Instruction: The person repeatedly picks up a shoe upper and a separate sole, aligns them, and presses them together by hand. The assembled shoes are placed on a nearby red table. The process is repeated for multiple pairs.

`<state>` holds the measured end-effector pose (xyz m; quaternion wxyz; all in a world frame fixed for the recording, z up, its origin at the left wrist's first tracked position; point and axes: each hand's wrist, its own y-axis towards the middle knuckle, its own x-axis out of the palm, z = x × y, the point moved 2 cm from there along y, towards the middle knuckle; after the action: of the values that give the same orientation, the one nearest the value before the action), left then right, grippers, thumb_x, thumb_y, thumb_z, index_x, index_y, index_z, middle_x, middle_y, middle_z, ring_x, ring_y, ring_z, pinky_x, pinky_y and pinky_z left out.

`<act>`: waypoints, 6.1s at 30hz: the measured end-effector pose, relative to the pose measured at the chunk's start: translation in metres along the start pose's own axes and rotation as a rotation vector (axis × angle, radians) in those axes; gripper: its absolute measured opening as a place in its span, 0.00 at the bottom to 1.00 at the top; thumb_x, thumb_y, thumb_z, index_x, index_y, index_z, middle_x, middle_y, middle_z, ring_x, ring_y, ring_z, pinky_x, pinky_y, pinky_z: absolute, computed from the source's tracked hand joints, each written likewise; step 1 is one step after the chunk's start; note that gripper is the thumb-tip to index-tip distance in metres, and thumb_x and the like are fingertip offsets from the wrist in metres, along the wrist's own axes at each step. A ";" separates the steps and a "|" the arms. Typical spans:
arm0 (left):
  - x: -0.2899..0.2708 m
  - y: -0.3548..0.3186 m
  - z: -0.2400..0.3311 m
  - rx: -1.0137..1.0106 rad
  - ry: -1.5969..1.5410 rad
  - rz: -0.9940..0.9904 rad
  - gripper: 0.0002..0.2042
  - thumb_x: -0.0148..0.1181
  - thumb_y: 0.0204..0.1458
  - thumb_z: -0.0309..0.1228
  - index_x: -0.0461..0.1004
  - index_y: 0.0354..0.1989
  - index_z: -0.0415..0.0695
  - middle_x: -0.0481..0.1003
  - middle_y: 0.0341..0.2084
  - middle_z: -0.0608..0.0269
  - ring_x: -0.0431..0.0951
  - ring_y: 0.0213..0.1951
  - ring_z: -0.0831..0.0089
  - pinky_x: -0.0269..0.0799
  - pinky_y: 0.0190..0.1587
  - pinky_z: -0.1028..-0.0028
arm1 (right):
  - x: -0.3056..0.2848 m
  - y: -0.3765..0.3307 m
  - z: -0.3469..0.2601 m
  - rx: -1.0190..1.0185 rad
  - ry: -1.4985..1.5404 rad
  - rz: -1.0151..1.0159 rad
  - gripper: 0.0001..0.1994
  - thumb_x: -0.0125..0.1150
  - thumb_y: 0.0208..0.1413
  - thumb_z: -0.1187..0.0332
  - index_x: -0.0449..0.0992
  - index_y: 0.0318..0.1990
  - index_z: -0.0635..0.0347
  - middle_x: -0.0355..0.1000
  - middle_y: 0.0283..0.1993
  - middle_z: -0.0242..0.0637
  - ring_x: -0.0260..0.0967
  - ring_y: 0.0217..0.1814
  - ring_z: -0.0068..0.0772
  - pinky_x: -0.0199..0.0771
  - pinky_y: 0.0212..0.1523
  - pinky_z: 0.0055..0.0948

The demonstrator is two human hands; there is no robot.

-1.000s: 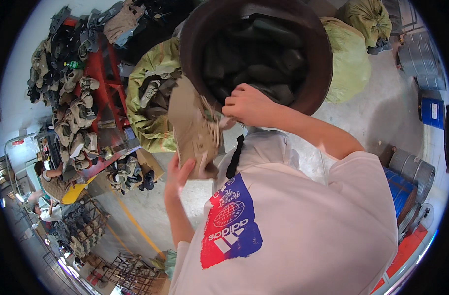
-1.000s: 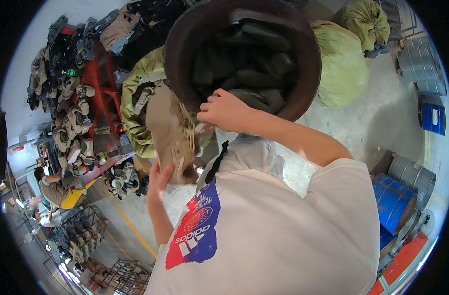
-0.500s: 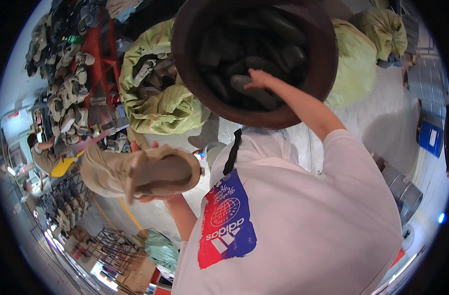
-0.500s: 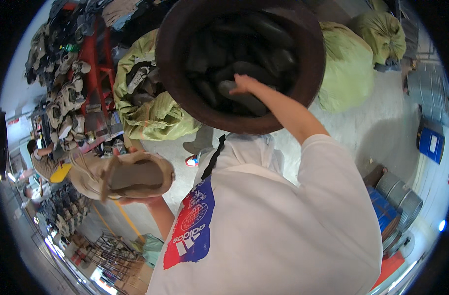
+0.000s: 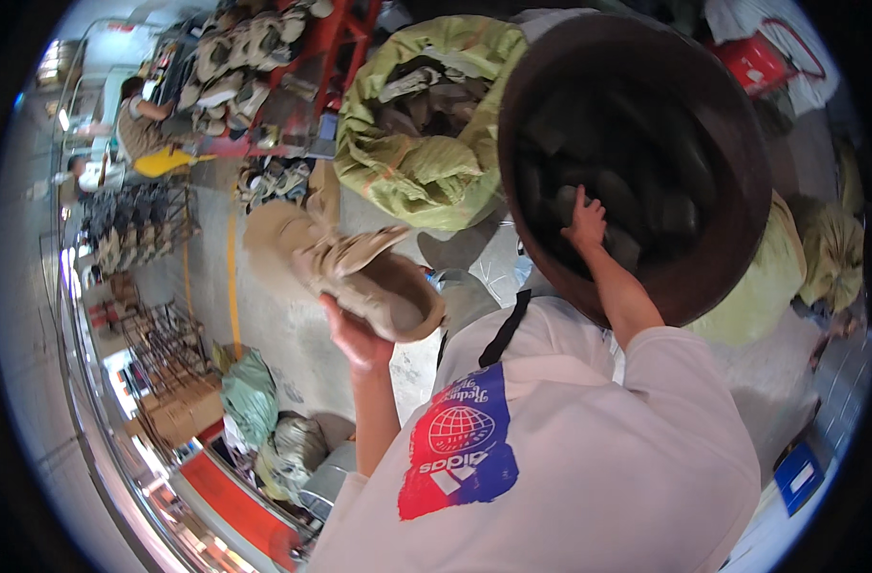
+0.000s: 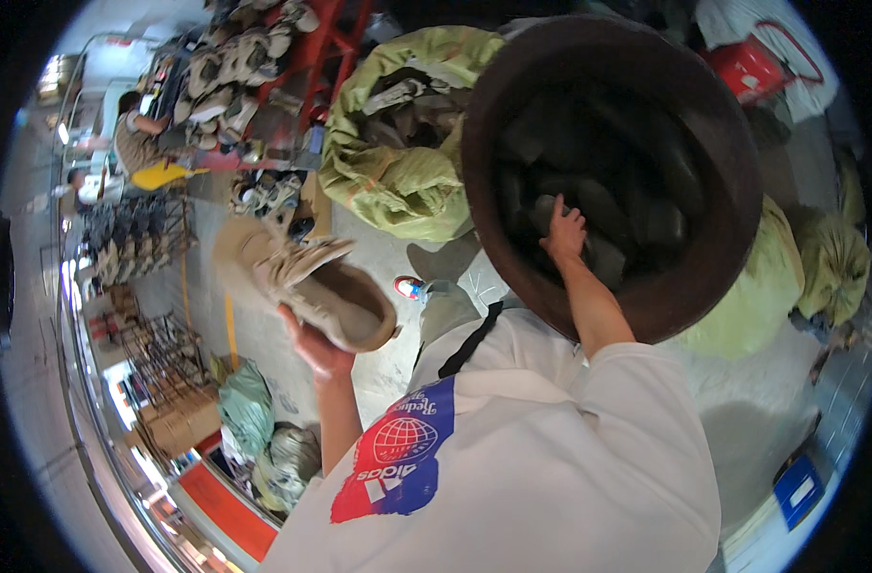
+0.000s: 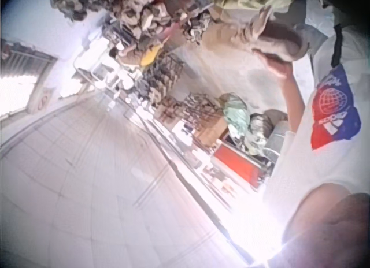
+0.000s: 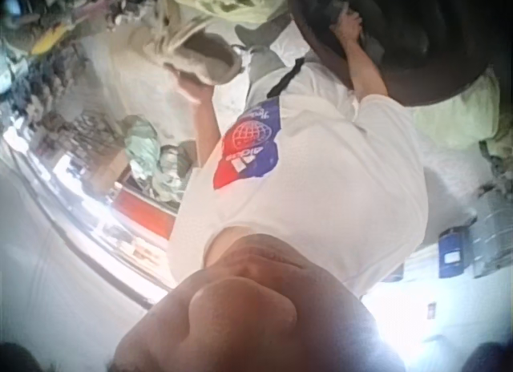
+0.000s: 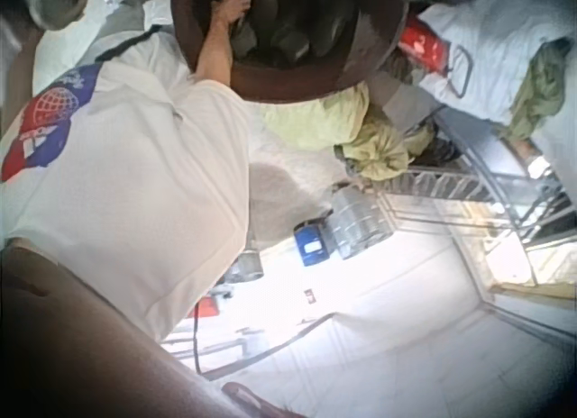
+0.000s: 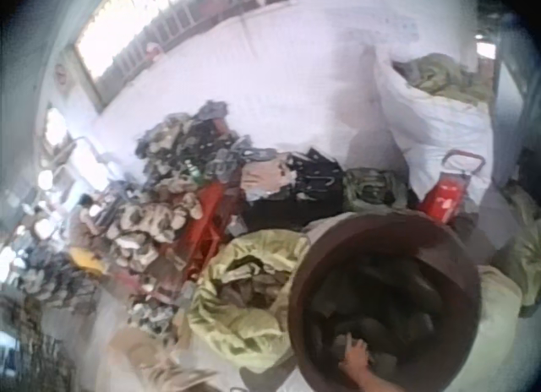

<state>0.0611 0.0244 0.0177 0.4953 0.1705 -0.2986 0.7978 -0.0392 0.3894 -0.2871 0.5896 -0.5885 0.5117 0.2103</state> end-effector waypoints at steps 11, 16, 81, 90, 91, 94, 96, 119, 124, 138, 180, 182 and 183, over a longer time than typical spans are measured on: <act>0.050 0.019 -0.006 -0.052 0.181 -0.152 0.29 0.61 0.58 0.39 0.64 0.66 0.38 0.73 0.58 0.55 0.73 0.59 0.64 0.67 0.64 0.62 | -0.283 -0.105 -0.030 -0.742 0.562 0.460 0.58 0.79 0.37 0.67 0.47 0.77 0.61 0.57 0.70 0.55 0.58 0.71 0.52 0.58 0.73 0.42; 0.082 0.010 0.011 -0.053 0.398 -0.217 0.27 0.66 0.52 0.27 0.67 0.61 0.36 0.76 0.51 0.58 0.75 0.55 0.70 0.70 0.58 0.67 | -0.357 -0.141 -0.041 -0.972 1.690 0.183 0.55 0.77 0.45 0.55 0.48 0.77 0.59 0.56 0.71 0.57 0.59 0.72 0.50 0.55 0.75 0.43; -0.247 0.190 0.274 0.144 -0.064 -0.009 0.49 0.69 0.52 0.57 0.48 0.73 0.44 0.63 0.65 0.59 0.68 0.64 0.62 0.69 0.64 0.59 | -0.134 -0.287 -0.631 -0.386 1.723 -0.519 0.18 0.74 0.51 0.71 0.78 0.48 0.68 0.79 0.43 0.39 0.78 0.42 0.29 0.82 0.42 0.32; -0.255 0.250 0.295 0.018 -0.052 0.024 0.44 0.63 0.58 0.54 0.46 0.75 0.46 0.60 0.69 0.56 0.63 0.68 0.60 0.63 0.68 0.56 | -0.111 -0.231 -0.668 -0.396 1.644 -0.546 0.22 0.75 0.52 0.67 0.75 0.52 0.68 0.78 0.47 0.39 0.78 0.46 0.29 0.82 0.44 0.32; -0.248 0.255 0.302 -0.022 -0.085 0.062 0.43 0.62 0.60 0.52 0.46 0.76 0.47 0.60 0.69 0.55 0.62 0.69 0.59 0.62 0.69 0.56 | -0.113 -0.220 -0.674 -0.358 1.682 -0.588 0.23 0.75 0.52 0.67 0.75 0.52 0.68 0.78 0.48 0.40 0.78 0.46 0.30 0.82 0.46 0.32; -0.245 0.286 0.326 -0.164 -0.402 -0.113 0.42 0.63 0.58 0.40 0.44 0.77 0.49 0.56 0.72 0.54 0.58 0.72 0.57 0.55 0.72 0.55 | -0.114 -0.180 -0.689 -0.265 1.786 -0.683 0.24 0.72 0.54 0.65 0.72 0.56 0.66 0.76 0.51 0.41 0.78 0.49 0.32 0.80 0.52 0.34; -0.257 0.308 0.349 -0.075 -0.141 -0.224 0.44 0.65 0.54 0.32 0.44 0.77 0.49 0.52 0.74 0.52 0.54 0.73 0.56 0.51 0.74 0.55 | -0.107 -0.149 -0.696 -0.184 1.848 -0.761 0.24 0.67 0.57 0.64 0.70 0.58 0.64 0.76 0.52 0.40 0.77 0.52 0.34 0.80 0.53 0.36; -0.208 0.531 0.391 1.184 1.774 -0.913 0.32 0.70 0.36 0.27 0.74 0.57 0.52 0.72 0.62 0.58 0.70 0.63 0.55 0.48 0.70 0.40 | -0.073 0.004 -0.780 0.193 1.917 -1.195 0.25 0.64 0.59 0.58 0.71 0.60 0.61 0.77 0.53 0.40 0.77 0.50 0.34 0.79 0.52 0.38; -0.202 0.536 0.390 1.075 1.858 -0.924 0.34 0.70 0.35 0.27 0.74 0.58 0.50 0.72 0.61 0.55 0.70 0.63 0.52 0.49 0.70 0.40 | -0.077 0.012 -0.779 0.240 1.885 -1.169 0.24 0.63 0.59 0.57 0.72 0.59 0.58 0.77 0.53 0.39 0.77 0.51 0.34 0.79 0.53 0.39; -0.130 0.573 0.391 0.289 1.775 -0.740 0.45 0.85 0.26 0.35 0.69 0.59 0.44 0.72 0.51 0.55 0.73 0.54 0.51 0.69 0.55 0.57 | -0.130 0.153 -0.764 -0.441 0.467 -0.577 0.32 0.57 0.60 0.40 0.77 0.17 0.61 0.74 0.17 0.40 0.78 0.26 0.43 0.76 0.30 0.45; -0.144 0.569 0.371 0.311 0.753 -0.179 0.10 0.68 0.55 0.27 0.77 0.43 0.38 0.78 0.38 0.65 0.75 0.39 0.79 0.70 0.46 0.77 | -0.283 0.026 -0.821 -0.962 -0.732 -0.374 0.08 0.65 0.46 0.74 0.83 0.36 0.63 0.80 0.34 0.49 0.80 0.37 0.55 0.81 0.36 0.48; -0.139 0.563 0.371 0.375 0.793 -0.236 0.10 0.66 0.55 0.25 0.74 0.43 0.39 0.77 0.40 0.63 0.74 0.41 0.77 0.68 0.48 0.75 | -0.278 0.027 -0.815 -0.992 -0.680 -0.365 0.08 0.65 0.45 0.74 0.83 0.35 0.62 0.80 0.32 0.49 0.80 0.37 0.55 0.81 0.35 0.48; -0.134 0.562 0.368 0.375 0.817 -0.306 0.10 0.65 0.56 0.26 0.74 0.45 0.39 0.77 0.43 0.61 0.73 0.44 0.73 0.67 0.51 0.72 | -0.276 0.029 -0.808 -1.001 -0.657 -0.362 0.08 0.66 0.45 0.74 0.83 0.35 0.62 0.80 0.32 0.49 0.80 0.36 0.55 0.80 0.35 0.48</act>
<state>-0.3885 -0.4917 0.0501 0.6447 -0.0286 0.0985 0.7575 -0.4587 -0.2411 0.1088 0.3953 -0.7753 0.0353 0.4912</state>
